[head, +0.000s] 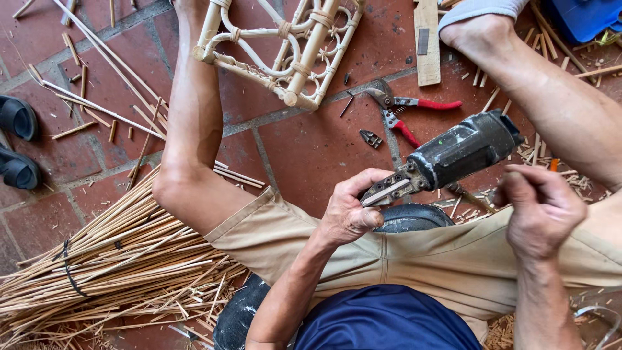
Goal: The person disassembles a nail gun, removes small parts, and reassembles it using pliers and a hex key. The person then loads a strip of nails into the tool.
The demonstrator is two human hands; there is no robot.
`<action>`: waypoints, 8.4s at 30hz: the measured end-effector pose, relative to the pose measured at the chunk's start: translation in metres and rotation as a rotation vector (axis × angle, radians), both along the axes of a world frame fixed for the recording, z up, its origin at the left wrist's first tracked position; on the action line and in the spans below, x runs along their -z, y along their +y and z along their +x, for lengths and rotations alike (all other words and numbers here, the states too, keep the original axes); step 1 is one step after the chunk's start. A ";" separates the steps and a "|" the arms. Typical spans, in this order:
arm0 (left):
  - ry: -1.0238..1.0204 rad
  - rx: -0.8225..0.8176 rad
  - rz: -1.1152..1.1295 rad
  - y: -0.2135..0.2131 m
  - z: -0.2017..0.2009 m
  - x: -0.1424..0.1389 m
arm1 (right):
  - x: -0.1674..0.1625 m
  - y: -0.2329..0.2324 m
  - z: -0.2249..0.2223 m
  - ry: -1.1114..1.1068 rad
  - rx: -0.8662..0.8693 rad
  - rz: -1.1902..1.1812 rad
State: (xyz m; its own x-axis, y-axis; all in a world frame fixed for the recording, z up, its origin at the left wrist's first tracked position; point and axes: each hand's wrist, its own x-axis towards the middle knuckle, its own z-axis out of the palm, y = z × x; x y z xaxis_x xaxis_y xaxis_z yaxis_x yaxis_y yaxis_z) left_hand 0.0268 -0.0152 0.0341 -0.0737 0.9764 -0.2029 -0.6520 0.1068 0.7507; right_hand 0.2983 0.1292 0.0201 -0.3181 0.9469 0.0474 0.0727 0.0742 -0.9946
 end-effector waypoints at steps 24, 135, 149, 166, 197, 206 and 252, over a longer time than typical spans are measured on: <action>1.634 0.379 -0.282 0.041 -0.052 0.006 | 0.051 0.084 -0.034 -1.075 -0.627 0.235; 0.438 -0.632 -0.086 0.013 0.039 -0.013 | -0.102 -0.107 -0.104 -0.174 -0.177 -0.178; 0.544 -0.610 -0.014 0.007 0.044 -0.025 | -0.115 -0.101 -0.102 -0.258 -0.196 -0.241; 0.368 -0.569 -0.059 0.005 0.049 -0.017 | -0.134 -0.100 -0.091 -0.405 -0.205 0.497; 0.337 -0.552 -0.066 0.002 0.044 -0.018 | -0.134 -0.094 -0.120 -0.554 -0.334 0.599; 0.545 -0.515 -0.020 0.000 0.043 -0.024 | -0.138 -0.084 -0.127 -0.594 -0.352 0.483; 0.170 -0.298 -0.134 0.002 0.032 0.015 | -0.143 0.008 -0.073 -0.432 -0.816 0.205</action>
